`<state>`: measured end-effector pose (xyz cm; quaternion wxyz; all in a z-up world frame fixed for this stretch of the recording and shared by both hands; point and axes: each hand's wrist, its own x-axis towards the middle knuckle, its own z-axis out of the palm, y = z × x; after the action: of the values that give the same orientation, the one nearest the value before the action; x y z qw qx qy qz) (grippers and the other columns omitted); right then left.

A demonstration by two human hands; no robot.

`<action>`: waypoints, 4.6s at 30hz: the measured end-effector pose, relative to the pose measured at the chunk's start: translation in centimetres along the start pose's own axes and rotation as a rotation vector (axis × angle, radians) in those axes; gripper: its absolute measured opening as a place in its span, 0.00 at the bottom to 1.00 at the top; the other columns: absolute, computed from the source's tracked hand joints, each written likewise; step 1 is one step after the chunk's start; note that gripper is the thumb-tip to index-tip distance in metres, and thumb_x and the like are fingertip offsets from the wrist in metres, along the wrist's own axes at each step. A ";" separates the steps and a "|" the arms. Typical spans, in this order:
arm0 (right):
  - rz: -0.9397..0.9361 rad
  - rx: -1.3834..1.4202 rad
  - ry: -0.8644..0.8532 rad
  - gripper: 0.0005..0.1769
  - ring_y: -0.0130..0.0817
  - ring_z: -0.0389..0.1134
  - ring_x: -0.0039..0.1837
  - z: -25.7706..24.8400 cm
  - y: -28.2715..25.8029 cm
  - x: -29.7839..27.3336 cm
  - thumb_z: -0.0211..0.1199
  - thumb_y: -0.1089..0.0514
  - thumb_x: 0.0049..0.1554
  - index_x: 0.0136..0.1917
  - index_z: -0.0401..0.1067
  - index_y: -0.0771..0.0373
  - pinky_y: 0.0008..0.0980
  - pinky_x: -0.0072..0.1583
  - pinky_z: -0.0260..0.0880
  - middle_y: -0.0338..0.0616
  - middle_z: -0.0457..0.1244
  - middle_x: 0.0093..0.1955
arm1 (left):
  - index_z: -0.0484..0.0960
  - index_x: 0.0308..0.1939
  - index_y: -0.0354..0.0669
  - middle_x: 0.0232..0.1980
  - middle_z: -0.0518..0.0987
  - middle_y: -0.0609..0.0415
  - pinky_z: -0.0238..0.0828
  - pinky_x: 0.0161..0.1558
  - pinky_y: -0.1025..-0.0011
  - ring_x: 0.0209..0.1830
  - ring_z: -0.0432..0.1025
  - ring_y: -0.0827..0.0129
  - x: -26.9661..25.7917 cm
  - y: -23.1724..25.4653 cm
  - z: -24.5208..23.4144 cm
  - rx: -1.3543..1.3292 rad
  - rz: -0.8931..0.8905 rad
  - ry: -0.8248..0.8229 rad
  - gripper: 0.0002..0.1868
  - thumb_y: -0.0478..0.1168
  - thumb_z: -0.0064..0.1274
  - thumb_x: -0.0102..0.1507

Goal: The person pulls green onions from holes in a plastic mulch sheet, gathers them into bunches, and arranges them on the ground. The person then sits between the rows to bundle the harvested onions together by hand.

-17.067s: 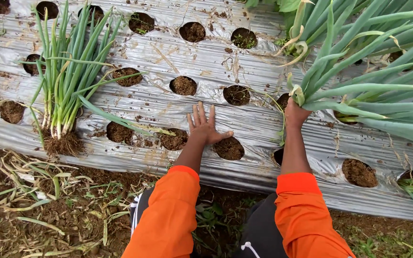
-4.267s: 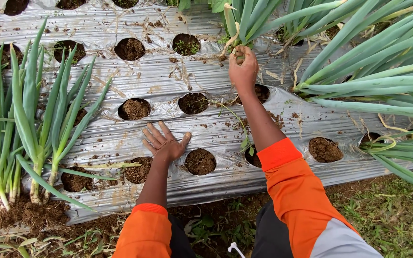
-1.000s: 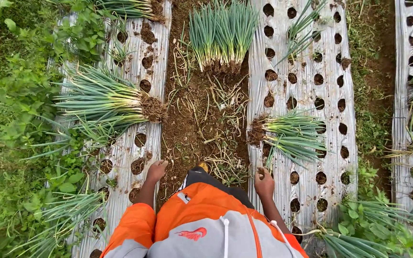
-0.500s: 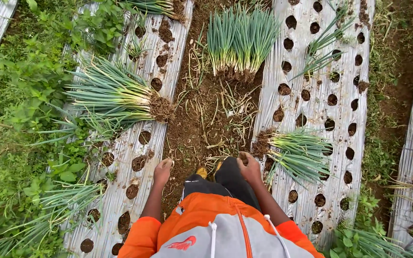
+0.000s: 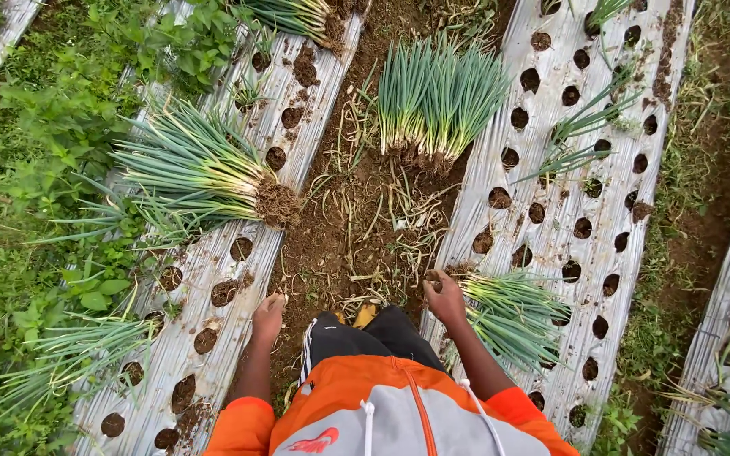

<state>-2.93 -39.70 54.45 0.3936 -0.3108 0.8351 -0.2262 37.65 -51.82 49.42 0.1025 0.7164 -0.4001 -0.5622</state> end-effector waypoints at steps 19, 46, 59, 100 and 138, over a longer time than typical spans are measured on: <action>-0.240 -0.026 -0.074 0.19 0.61 0.72 0.58 4.3 -13.0 10.0 0.65 0.58 0.60 0.64 0.75 0.63 0.55 0.57 0.74 0.64 0.69 0.57 | 0.66 0.75 0.38 0.72 0.65 0.27 0.63 0.65 0.32 0.72 0.61 0.31 2.2 -7.7 -3.6 -0.058 -0.229 0.099 0.37 0.61 0.45 0.73; -0.214 -0.099 -0.111 0.19 0.56 0.73 0.58 -1.1 -17.6 23.8 0.63 0.57 0.60 0.64 0.75 0.63 0.53 0.56 0.76 0.62 0.68 0.58 | 0.62 0.75 0.28 0.72 0.65 0.26 0.58 0.71 0.37 0.68 0.69 0.43 5.2 8.5 -0.2 -0.223 -0.235 0.111 0.34 0.53 0.43 0.75; 0.002 -0.254 -0.302 0.22 0.23 0.50 0.27 -0.3 -19.0 26.5 0.57 0.51 0.65 0.70 0.68 0.57 0.26 0.30 0.51 0.47 0.69 0.48 | 0.74 0.70 0.48 0.69 0.74 0.41 0.64 0.68 0.47 0.64 0.72 0.49 4.9 7.9 3.2 -0.212 -0.481 0.251 0.25 0.50 0.50 0.70; -0.395 -0.381 -0.583 0.20 0.58 0.71 0.62 2.2 -18.8 31.7 0.63 0.56 0.61 0.65 0.74 0.61 0.55 0.60 0.74 0.58 0.70 0.58 | 0.57 0.79 0.41 0.74 0.63 0.34 0.55 0.71 0.34 0.76 0.57 0.40 -0.6 1.7 13.6 -0.518 -0.517 0.498 0.49 0.72 0.51 0.68; -0.233 -0.498 -0.879 0.54 0.70 0.46 0.81 14.5 -36.5 26.0 0.54 0.25 0.61 0.80 0.51 0.70 0.62 0.78 0.46 0.73 0.50 0.78 | 0.60 0.78 0.38 0.72 0.67 0.30 0.53 0.70 0.35 0.73 0.61 0.35 12.4 8.7 -2.9 -0.408 -0.387 0.209 0.40 0.62 0.47 0.71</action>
<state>8.19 -85.48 55.18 0.5934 -0.5517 0.5793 0.0887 36.87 -67.00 46.64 0.1758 0.7979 -0.1221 -0.5635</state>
